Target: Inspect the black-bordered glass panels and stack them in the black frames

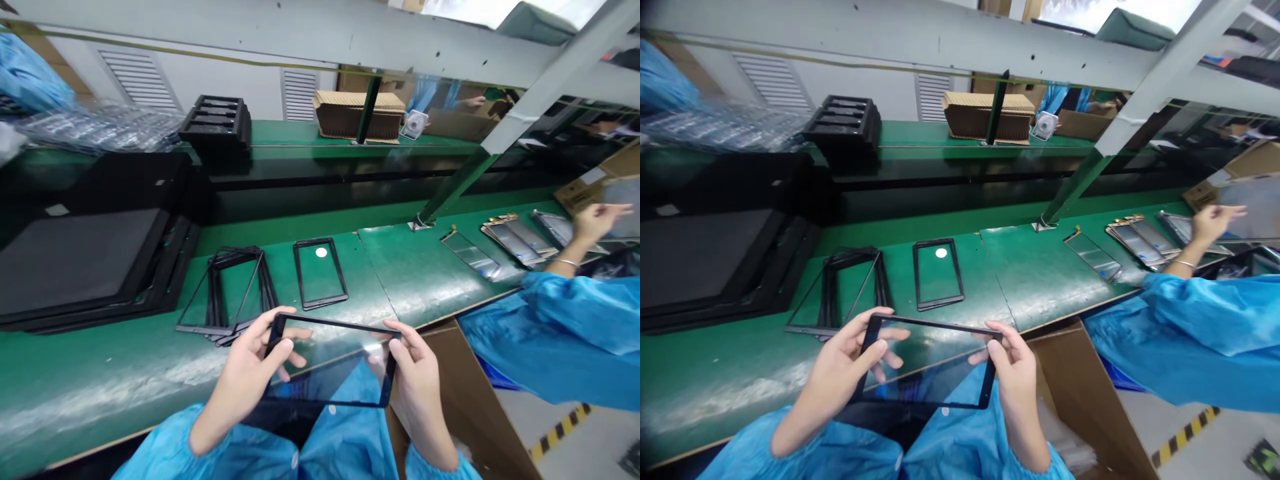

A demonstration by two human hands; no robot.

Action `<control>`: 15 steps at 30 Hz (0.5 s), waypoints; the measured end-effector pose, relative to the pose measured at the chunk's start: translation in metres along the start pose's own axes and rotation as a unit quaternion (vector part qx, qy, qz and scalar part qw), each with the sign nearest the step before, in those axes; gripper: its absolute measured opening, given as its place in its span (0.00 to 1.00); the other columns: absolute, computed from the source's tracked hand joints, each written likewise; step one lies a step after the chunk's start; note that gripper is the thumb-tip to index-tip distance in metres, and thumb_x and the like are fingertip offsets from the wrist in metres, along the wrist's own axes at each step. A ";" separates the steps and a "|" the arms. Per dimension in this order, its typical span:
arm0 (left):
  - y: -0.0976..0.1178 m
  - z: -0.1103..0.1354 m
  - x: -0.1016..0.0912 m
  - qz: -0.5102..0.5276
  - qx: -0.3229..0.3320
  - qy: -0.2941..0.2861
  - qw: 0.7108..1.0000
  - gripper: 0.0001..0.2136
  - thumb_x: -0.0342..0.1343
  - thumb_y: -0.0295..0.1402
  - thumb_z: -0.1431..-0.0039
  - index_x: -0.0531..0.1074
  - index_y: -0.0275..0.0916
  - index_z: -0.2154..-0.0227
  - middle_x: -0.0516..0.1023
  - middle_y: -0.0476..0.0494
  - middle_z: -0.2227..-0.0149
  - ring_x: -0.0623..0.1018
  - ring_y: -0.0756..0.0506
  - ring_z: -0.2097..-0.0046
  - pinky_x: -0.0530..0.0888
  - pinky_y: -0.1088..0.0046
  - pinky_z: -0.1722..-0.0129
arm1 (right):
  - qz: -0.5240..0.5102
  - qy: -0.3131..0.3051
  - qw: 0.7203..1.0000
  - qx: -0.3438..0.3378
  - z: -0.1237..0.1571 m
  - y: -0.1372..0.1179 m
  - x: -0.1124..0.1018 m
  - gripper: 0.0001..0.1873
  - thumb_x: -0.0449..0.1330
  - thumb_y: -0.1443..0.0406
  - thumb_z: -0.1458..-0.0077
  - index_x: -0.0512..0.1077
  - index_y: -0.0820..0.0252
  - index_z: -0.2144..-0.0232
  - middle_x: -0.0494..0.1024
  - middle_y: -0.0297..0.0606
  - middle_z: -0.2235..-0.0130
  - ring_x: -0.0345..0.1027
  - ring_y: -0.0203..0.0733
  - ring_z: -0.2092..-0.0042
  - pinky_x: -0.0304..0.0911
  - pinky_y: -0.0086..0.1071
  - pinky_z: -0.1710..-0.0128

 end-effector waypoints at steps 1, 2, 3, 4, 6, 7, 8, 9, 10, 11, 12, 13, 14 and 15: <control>0.000 0.000 0.000 -0.011 -0.001 -0.002 1.000 0.26 0.65 0.46 0.35 0.67 0.43 0.40 0.87 0.35 0.53 0.87 0.42 0.68 0.80 0.72 0.76 | -0.010 0.004 1.000 0.000 0.002 0.000 0.002 0.18 0.71 0.55 0.40 0.81 0.57 0.52 0.88 0.42 0.65 0.82 0.47 0.73 0.77 0.37 0.69; 0.001 0.000 -0.001 -0.032 0.007 -0.006 0.999 0.25 0.64 0.46 0.34 0.67 0.43 0.39 0.86 0.34 0.50 0.87 0.41 0.67 0.81 0.69 0.75 | -0.017 0.000 1.000 0.000 0.003 0.000 0.005 0.16 0.72 0.55 0.41 0.81 0.57 0.54 0.88 0.41 0.66 0.82 0.47 0.73 0.76 0.35 0.70; 0.005 0.000 -0.001 -0.067 0.025 -0.007 0.997 0.25 0.62 0.46 0.32 0.66 0.44 0.38 0.85 0.32 0.46 0.88 0.39 0.63 0.84 0.65 0.70 | -0.020 -0.010 1.000 0.000 0.004 0.000 0.008 0.15 0.72 0.56 0.40 0.81 0.57 0.55 0.88 0.41 0.67 0.83 0.46 0.73 0.76 0.34 0.70; 0.013 0.000 -0.002 -0.118 0.062 -0.001 0.991 0.25 0.61 0.44 0.31 0.65 0.45 0.36 0.82 0.31 0.41 0.88 0.36 0.56 0.85 0.60 0.61 | -0.015 -0.017 1.000 -0.005 0.004 -0.003 0.010 0.15 0.72 0.55 0.40 0.81 0.58 0.56 0.88 0.42 0.67 0.83 0.46 0.73 0.76 0.34 0.69; 0.037 0.002 0.001 -0.255 0.181 0.023 0.950 0.27 0.61 0.38 0.31 0.65 0.47 0.32 0.73 0.34 0.31 0.81 0.32 0.38 0.76 0.48 0.38 | 0.002 -0.029 0.999 -0.014 0.005 -0.008 0.014 0.15 0.72 0.55 0.40 0.82 0.58 0.57 0.89 0.43 0.67 0.84 0.46 0.73 0.76 0.33 0.69; 0.049 0.004 0.008 -0.325 0.246 0.024 0.913 0.27 0.61 0.36 0.31 0.66 0.48 0.31 0.72 0.37 0.30 0.75 0.32 0.32 0.66 0.44 0.30 | 0.010 -0.033 0.999 -0.015 0.006 -0.011 0.016 0.15 0.72 0.54 0.40 0.82 0.58 0.58 0.89 0.43 0.67 0.84 0.46 0.73 0.76 0.33 0.69; 0.058 0.006 0.019 -0.385 0.301 0.009 0.873 0.26 0.61 0.34 0.32 0.69 0.49 0.32 0.74 0.39 0.31 0.72 0.32 0.30 0.57 0.41 0.26 | 0.016 -0.038 0.999 -0.015 0.007 -0.013 0.018 0.16 0.73 0.53 0.41 0.82 0.58 0.58 0.89 0.43 0.67 0.84 0.47 0.74 0.77 0.33 0.70; 0.063 0.007 0.031 -0.428 0.338 -0.019 0.838 0.23 0.61 0.33 0.32 0.73 0.49 0.35 0.79 0.41 0.35 0.73 0.31 0.32 0.52 0.39 0.25 | 0.022 -0.043 0.999 -0.014 0.009 -0.015 0.022 0.16 0.73 0.53 0.42 0.82 0.58 0.59 0.89 0.43 0.68 0.84 0.47 0.74 0.77 0.33 0.71; 0.064 0.006 0.042 -0.454 0.360 -0.057 0.813 0.19 0.60 0.33 0.31 0.77 0.48 0.39 0.84 0.42 0.41 0.78 0.32 0.36 0.53 0.39 0.25 | 0.028 -0.046 0.998 -0.014 0.010 -0.017 0.024 0.17 0.73 0.52 0.42 0.83 0.58 0.60 0.89 0.43 0.68 0.84 0.48 0.74 0.77 0.33 0.72; 0.063 0.005 0.052 -0.468 0.365 -0.097 0.799 0.15 0.59 0.33 0.30 0.81 0.47 0.43 0.87 0.43 0.47 0.83 0.33 0.42 0.59 0.41 0.27 | 0.034 -0.048 0.998 -0.015 0.012 -0.019 0.027 0.17 0.74 0.51 0.43 0.83 0.57 0.60 0.89 0.43 0.69 0.84 0.48 0.75 0.77 0.33 0.72; 0.060 0.002 0.059 -0.472 0.359 -0.130 0.794 0.13 0.57 0.33 0.28 0.83 0.46 0.47 0.89 0.43 0.52 0.86 0.35 0.48 0.67 0.45 0.31 | 0.039 -0.048 0.998 -0.018 0.013 -0.021 0.029 0.17 0.74 0.51 0.43 0.83 0.57 0.61 0.89 0.43 0.69 0.84 0.48 0.75 0.78 0.33 0.73; 0.057 -0.001 0.064 -0.472 0.349 -0.154 0.795 0.13 0.55 0.34 0.27 0.84 0.45 0.49 0.90 0.43 0.55 0.87 0.37 0.53 0.75 0.50 0.38 | 0.045 -0.048 0.998 -0.022 0.015 -0.022 0.030 0.18 0.74 0.50 0.43 0.83 0.57 0.61 0.89 0.43 0.69 0.84 0.48 0.75 0.78 0.33 0.73; 0.053 -0.004 0.066 -0.471 0.336 -0.168 0.798 0.14 0.54 0.34 0.26 0.85 0.44 0.50 0.90 0.42 0.56 0.88 0.37 0.56 0.80 0.56 0.47 | 0.051 -0.048 0.997 -0.027 0.015 -0.023 0.031 0.18 0.73 0.49 0.43 0.83 0.57 0.62 0.89 0.43 0.69 0.84 0.48 0.75 0.78 0.33 0.73; 0.051 -0.006 0.067 -0.470 0.324 -0.173 0.802 0.14 0.53 0.34 0.26 0.85 0.43 0.50 0.90 0.41 0.57 0.88 0.38 0.58 0.82 0.60 0.53 | 0.057 -0.049 0.997 -0.030 0.016 -0.023 0.031 0.19 0.73 0.49 0.43 0.84 0.57 0.62 0.89 0.44 0.69 0.84 0.49 0.75 0.79 0.34 0.72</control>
Point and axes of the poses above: each hand's wrist, its own z-axis away from the middle knuckle, its own x-axis out of the palm, y = z × x, the point moved 8 cm from there along -z, towards the middle knuckle
